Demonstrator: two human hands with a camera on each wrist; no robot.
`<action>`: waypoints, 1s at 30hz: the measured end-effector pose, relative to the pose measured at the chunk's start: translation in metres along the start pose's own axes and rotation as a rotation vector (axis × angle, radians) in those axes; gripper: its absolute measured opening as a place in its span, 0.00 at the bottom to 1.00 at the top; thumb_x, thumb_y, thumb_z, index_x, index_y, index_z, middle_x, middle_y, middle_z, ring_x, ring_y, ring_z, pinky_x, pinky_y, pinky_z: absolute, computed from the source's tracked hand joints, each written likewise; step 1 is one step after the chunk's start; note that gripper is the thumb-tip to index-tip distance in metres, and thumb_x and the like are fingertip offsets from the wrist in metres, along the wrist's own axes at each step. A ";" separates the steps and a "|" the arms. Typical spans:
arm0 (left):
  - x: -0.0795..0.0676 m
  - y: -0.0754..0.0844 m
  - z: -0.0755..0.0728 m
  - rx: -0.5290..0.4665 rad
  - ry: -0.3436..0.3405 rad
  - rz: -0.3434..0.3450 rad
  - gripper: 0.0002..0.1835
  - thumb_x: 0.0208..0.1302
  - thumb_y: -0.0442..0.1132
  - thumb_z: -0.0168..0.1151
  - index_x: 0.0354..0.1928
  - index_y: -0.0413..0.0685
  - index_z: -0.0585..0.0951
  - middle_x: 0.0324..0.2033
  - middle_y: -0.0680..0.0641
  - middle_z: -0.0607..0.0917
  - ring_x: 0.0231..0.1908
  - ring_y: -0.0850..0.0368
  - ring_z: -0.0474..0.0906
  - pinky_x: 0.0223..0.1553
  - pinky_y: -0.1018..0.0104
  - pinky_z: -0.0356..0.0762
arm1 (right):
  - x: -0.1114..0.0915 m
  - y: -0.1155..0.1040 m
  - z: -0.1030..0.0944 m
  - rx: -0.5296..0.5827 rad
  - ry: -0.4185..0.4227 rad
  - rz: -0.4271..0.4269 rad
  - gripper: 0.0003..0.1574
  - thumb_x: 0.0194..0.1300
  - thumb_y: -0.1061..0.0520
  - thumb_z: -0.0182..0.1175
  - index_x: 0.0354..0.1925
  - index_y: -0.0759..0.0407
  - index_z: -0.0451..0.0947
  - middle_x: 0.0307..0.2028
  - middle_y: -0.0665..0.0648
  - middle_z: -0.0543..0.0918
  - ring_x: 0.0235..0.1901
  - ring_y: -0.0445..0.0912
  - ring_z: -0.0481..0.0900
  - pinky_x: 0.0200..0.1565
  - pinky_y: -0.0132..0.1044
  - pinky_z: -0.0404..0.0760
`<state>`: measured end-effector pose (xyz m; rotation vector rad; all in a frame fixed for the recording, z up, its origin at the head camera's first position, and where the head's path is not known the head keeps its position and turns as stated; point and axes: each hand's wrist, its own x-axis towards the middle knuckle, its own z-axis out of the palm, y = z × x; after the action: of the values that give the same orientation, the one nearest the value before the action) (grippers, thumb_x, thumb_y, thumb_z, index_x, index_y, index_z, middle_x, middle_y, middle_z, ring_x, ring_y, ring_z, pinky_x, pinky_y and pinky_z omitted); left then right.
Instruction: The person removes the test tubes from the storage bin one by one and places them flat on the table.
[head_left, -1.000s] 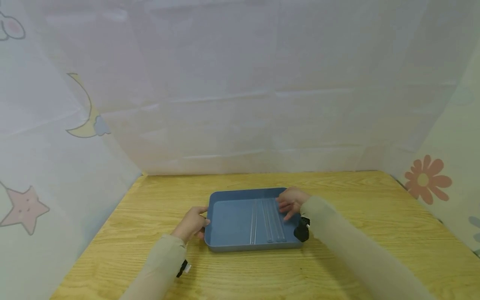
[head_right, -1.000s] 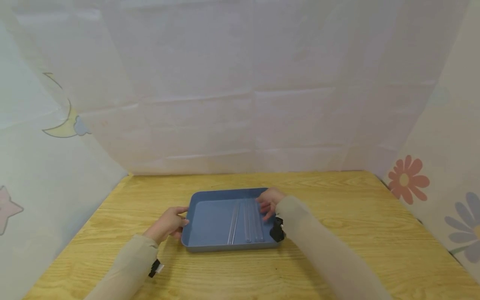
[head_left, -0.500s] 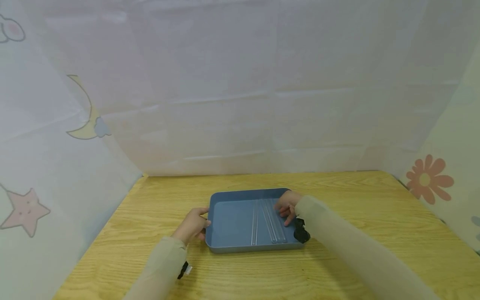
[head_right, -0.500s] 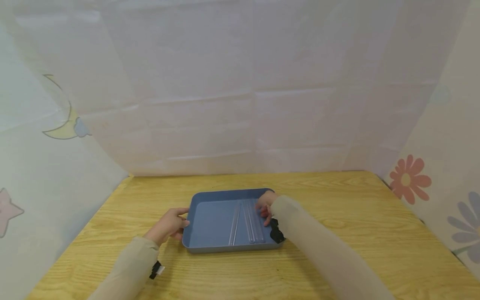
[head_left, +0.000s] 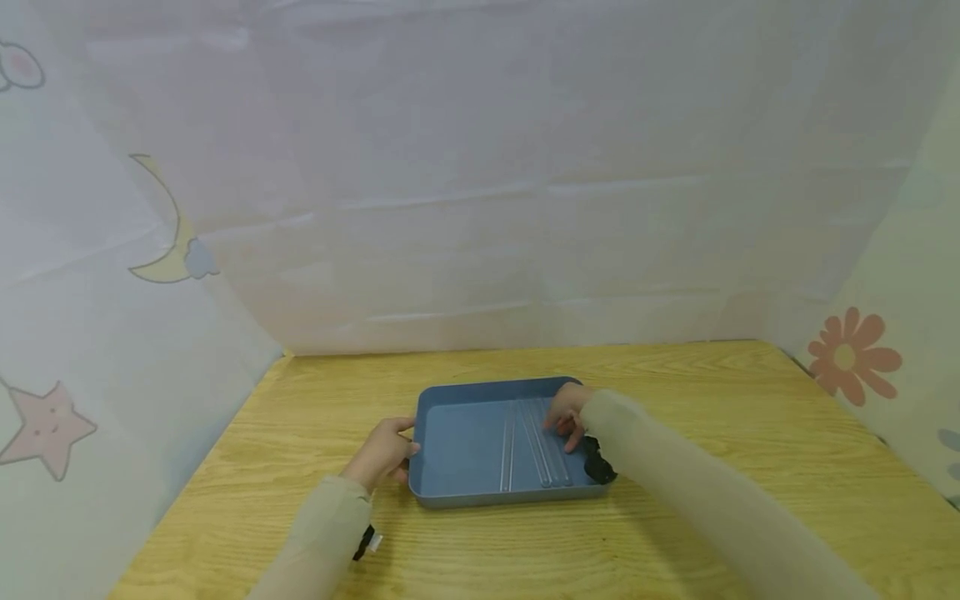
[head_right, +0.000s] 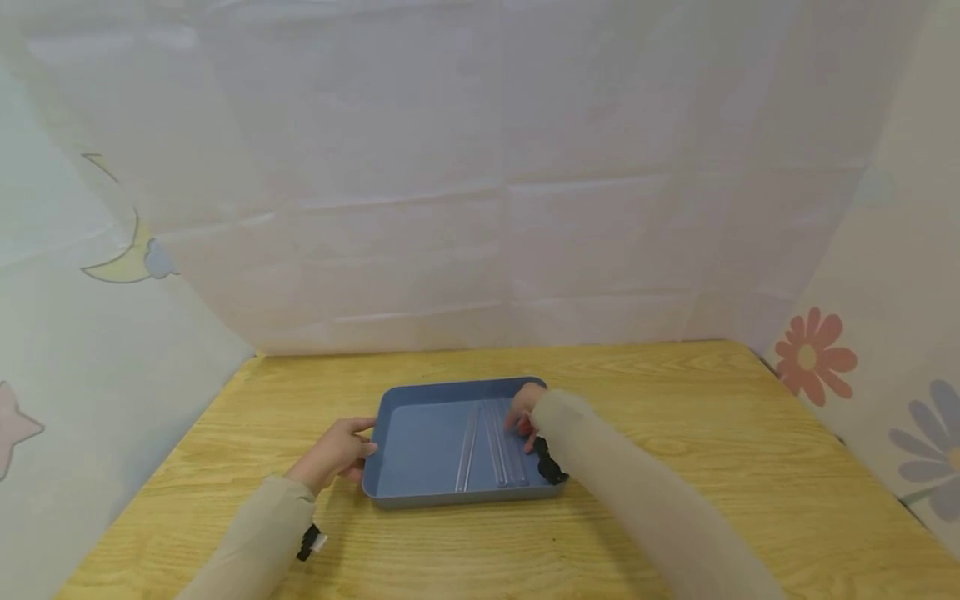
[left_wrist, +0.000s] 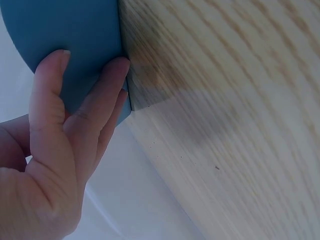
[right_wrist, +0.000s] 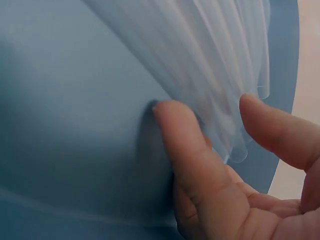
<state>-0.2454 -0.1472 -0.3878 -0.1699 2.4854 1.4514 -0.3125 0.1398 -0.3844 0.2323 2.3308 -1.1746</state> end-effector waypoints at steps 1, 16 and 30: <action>0.000 0.000 0.000 0.001 0.001 0.002 0.28 0.68 0.23 0.52 0.69 0.31 0.63 0.37 0.36 0.84 0.28 0.49 0.83 0.22 0.61 0.79 | 0.002 0.000 0.000 -0.008 0.007 0.001 0.27 0.63 0.69 0.60 0.58 0.80 0.68 0.44 0.73 0.76 0.41 0.58 0.76 0.34 0.43 0.85; -0.001 -0.001 0.002 0.007 0.003 0.013 0.28 0.68 0.22 0.51 0.69 0.30 0.62 0.40 0.33 0.83 0.27 0.51 0.82 0.21 0.62 0.79 | 0.025 0.011 0.004 -0.004 0.076 -0.004 0.31 0.58 0.71 0.62 0.58 0.80 0.64 0.34 0.68 0.75 0.31 0.55 0.76 0.28 0.45 0.84; -0.002 0.000 0.003 0.004 0.011 0.024 0.27 0.67 0.22 0.52 0.69 0.29 0.63 0.35 0.37 0.83 0.26 0.51 0.82 0.20 0.63 0.79 | 0.004 0.011 -0.007 0.109 0.013 -0.053 0.28 0.60 0.66 0.51 0.58 0.79 0.63 0.35 0.66 0.71 0.27 0.51 0.70 0.27 0.41 0.82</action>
<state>-0.2427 -0.1443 -0.3886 -0.1476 2.5070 1.4587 -0.3141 0.1521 -0.3907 0.2183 2.2998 -1.3314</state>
